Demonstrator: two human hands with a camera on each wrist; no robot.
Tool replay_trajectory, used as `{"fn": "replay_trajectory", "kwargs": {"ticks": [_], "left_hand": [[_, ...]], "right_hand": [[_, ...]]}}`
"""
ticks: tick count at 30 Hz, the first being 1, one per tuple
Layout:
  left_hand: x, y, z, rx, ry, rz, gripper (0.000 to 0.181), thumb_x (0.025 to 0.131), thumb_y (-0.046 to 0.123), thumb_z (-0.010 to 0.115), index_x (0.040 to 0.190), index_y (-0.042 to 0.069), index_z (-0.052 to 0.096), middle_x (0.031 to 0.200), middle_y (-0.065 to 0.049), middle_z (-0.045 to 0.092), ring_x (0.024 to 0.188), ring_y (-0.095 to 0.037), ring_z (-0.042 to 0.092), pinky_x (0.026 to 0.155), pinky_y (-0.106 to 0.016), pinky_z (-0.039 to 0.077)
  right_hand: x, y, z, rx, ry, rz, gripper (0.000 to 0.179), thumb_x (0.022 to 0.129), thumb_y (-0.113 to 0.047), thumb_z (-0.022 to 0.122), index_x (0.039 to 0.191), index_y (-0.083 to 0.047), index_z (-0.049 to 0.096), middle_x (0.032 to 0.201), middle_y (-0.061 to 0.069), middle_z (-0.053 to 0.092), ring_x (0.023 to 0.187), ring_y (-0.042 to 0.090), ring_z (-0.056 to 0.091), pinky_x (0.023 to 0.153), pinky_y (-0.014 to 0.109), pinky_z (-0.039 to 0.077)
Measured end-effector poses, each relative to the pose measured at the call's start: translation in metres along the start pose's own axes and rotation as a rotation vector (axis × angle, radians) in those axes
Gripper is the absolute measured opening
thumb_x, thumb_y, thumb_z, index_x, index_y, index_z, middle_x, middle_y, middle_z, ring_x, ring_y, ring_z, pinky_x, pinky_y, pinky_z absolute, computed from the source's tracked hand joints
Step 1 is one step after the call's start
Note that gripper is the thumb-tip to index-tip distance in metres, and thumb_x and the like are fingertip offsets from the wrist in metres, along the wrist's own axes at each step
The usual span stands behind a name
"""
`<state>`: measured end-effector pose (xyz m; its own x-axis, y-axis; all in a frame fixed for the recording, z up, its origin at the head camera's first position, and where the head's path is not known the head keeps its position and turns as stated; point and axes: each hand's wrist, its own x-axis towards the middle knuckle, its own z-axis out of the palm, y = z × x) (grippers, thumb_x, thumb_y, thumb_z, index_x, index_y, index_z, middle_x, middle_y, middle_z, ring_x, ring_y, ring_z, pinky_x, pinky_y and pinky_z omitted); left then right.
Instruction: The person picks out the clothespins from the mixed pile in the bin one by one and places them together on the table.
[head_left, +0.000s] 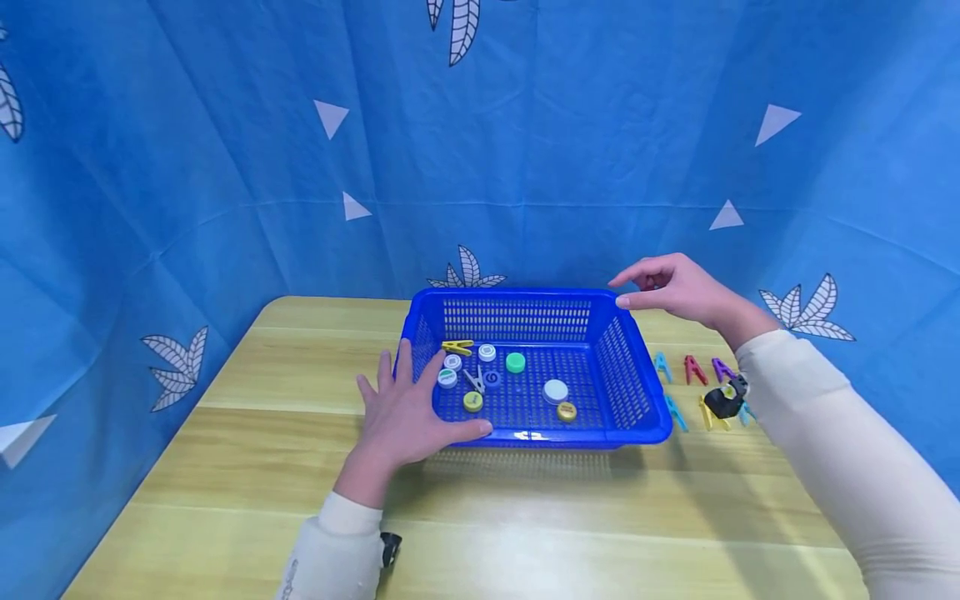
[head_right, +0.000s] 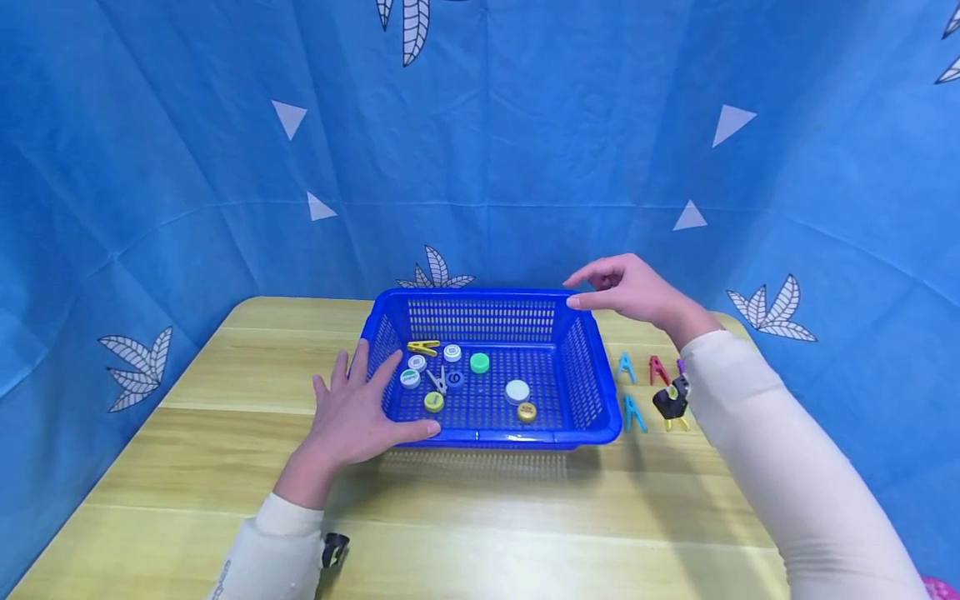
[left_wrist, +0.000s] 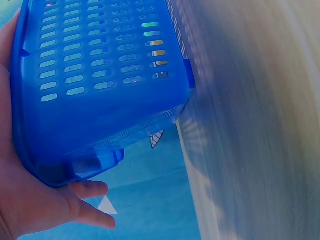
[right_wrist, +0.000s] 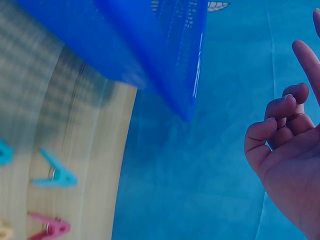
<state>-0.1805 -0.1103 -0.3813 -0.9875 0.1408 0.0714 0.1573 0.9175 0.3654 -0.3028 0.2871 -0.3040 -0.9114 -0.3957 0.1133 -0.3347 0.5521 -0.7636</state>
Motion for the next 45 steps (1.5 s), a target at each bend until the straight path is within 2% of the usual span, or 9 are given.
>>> {"fn": "replay_trajectory", "kwargs": {"ticks": [4,12,16,20,24,30,38,45], "left_hand": [[0.0,0.0,0.0,-0.004,-0.002,0.0,0.131,0.055,0.1,0.052,0.159,0.023,0.032,0.165,-0.021,-0.001,0.146,-0.051,-0.007,0.103,-0.078,-0.005],[0.002,0.001,0.001,0.002,0.005,0.002,0.132,0.054,0.101,0.05,0.159,0.023,0.031,0.165,-0.021,0.0,0.146,-0.05,-0.006,0.103,-0.078,-0.003],[0.002,0.0,0.001,-0.007,-0.003,-0.005,0.131,0.055,0.1,0.052,0.159,0.023,0.031,0.165,-0.02,-0.001,0.146,-0.05,-0.007,0.104,-0.077,-0.005],[0.001,0.0,0.001,-0.01,-0.009,-0.01,0.13,0.055,0.099,0.053,0.159,0.024,0.03,0.165,-0.019,-0.003,0.146,-0.049,-0.008,0.104,-0.076,-0.006],[0.001,-0.001,0.0,-0.013,-0.009,-0.011,0.13,0.055,0.099,0.054,0.159,0.023,0.031,0.165,-0.02,-0.002,0.146,-0.049,-0.007,0.104,-0.077,-0.005],[0.001,-0.001,-0.001,-0.019,-0.017,-0.015,0.13,0.056,0.098,0.054,0.159,0.022,0.031,0.165,-0.019,-0.002,0.146,-0.05,-0.007,0.104,-0.076,-0.007],[0.001,-0.001,-0.002,-0.002,-0.012,-0.012,0.13,0.056,0.099,0.053,0.158,0.021,0.033,0.165,-0.02,-0.001,0.146,-0.05,-0.006,0.104,-0.076,-0.006],[0.001,0.0,-0.002,0.006,-0.013,-0.012,0.127,0.058,0.096,0.057,0.158,0.021,0.034,0.165,-0.02,-0.001,0.146,-0.051,-0.005,0.104,-0.077,-0.005]], "right_hand": [[0.008,-0.006,0.008,0.02,-0.016,-0.003,0.03,0.091,-0.018,0.077,0.118,-0.007,0.073,0.09,0.011,0.067,0.077,0.028,0.053,0.07,0.033,0.044],[0.021,-0.012,0.024,0.08,-0.058,-0.009,0.032,0.09,-0.02,0.078,0.119,-0.006,0.073,0.098,0.013,0.07,0.084,0.034,0.06,0.079,0.038,0.049],[0.028,-0.014,0.033,0.09,-0.084,-0.036,0.033,0.09,-0.018,0.078,0.119,-0.005,0.072,0.094,0.014,0.071,0.079,0.031,0.061,0.071,0.036,0.05],[0.036,-0.018,0.044,0.083,-0.097,-0.05,0.033,0.089,-0.019,0.079,0.119,-0.006,0.073,0.085,0.014,0.065,0.072,0.028,0.054,0.064,0.032,0.045],[0.043,-0.021,0.054,0.063,-0.117,-0.078,0.033,0.089,-0.021,0.079,0.118,-0.008,0.074,0.08,0.017,0.055,0.072,0.027,0.049,0.065,0.033,0.042],[0.051,-0.026,0.07,0.057,-0.161,-0.121,0.038,0.089,-0.02,0.079,0.123,-0.005,0.071,0.077,0.012,0.05,0.071,0.026,0.047,0.064,0.033,0.04],[0.061,-0.03,0.093,0.071,-0.186,-0.131,0.038,0.087,-0.019,0.081,0.122,-0.007,0.072,0.078,0.011,0.05,0.073,0.027,0.048,0.065,0.034,0.04],[0.069,-0.034,0.112,0.102,-0.25,-0.149,0.036,0.085,-0.022,0.082,0.119,-0.011,0.075,0.08,0.013,0.052,0.074,0.027,0.048,0.064,0.033,0.04]]}}
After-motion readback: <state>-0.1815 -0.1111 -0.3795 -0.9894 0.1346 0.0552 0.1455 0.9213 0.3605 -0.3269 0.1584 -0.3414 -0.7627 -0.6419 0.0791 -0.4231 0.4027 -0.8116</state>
